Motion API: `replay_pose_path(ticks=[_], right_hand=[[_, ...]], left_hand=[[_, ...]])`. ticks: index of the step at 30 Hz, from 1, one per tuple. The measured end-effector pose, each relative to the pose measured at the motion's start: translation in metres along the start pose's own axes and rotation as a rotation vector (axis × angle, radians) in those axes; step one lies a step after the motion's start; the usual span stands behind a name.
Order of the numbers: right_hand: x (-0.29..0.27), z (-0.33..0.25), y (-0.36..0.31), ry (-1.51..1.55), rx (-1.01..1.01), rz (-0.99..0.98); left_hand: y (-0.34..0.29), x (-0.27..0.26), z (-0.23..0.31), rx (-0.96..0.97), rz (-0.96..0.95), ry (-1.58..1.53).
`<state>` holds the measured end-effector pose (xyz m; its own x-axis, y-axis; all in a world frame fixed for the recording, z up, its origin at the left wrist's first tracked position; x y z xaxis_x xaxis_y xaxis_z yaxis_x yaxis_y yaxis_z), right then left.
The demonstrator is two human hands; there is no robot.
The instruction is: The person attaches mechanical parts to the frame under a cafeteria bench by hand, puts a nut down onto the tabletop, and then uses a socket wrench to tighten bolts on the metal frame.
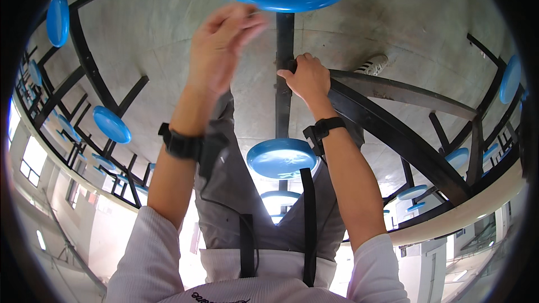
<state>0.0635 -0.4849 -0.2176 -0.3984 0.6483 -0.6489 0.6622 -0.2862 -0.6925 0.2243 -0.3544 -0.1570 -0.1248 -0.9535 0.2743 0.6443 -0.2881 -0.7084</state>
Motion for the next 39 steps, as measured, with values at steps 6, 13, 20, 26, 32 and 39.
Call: replay_pose_path(ticks=[6,13,20,26,32,39], right_hand=[[-0.005,0.007,-0.002,-0.057,-0.001,0.009],[-0.003,0.003,-0.002,-0.077,0.003,0.003],[-0.005,0.008,-0.003,-0.090,0.002,-0.006],[-0.003,0.009,-0.002,-0.104,-0.002,-0.005],[-0.002,0.012,-0.003,-0.111,-0.029,0.060],[-0.001,0.011,-0.004,-0.102,-0.043,0.075]], left_hand=[[-0.007,-0.081,-0.102,-0.390,0.070,0.309],[0.001,-0.066,-0.181,-0.413,0.142,0.081],[0.000,-0.040,-0.189,-0.466,0.197,0.031],[0.002,-0.044,-0.178,-0.431,0.175,-0.006],[0.003,-0.038,-0.170,-0.424,-0.012,0.080],[-0.001,-0.031,-0.167,-0.423,0.038,0.211]])
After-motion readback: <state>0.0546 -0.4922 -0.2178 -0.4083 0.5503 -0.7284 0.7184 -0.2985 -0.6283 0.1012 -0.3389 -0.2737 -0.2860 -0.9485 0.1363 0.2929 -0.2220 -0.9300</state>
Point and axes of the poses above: each hand's wrist, its own y-axis towards the middle knuckle, its own x-axis out of the palm, z = x × y, the point moved 1 cm from there along y, towards the middle knuckle, and after that the axes turned 5 degrees about z, right-handed, at the moved point
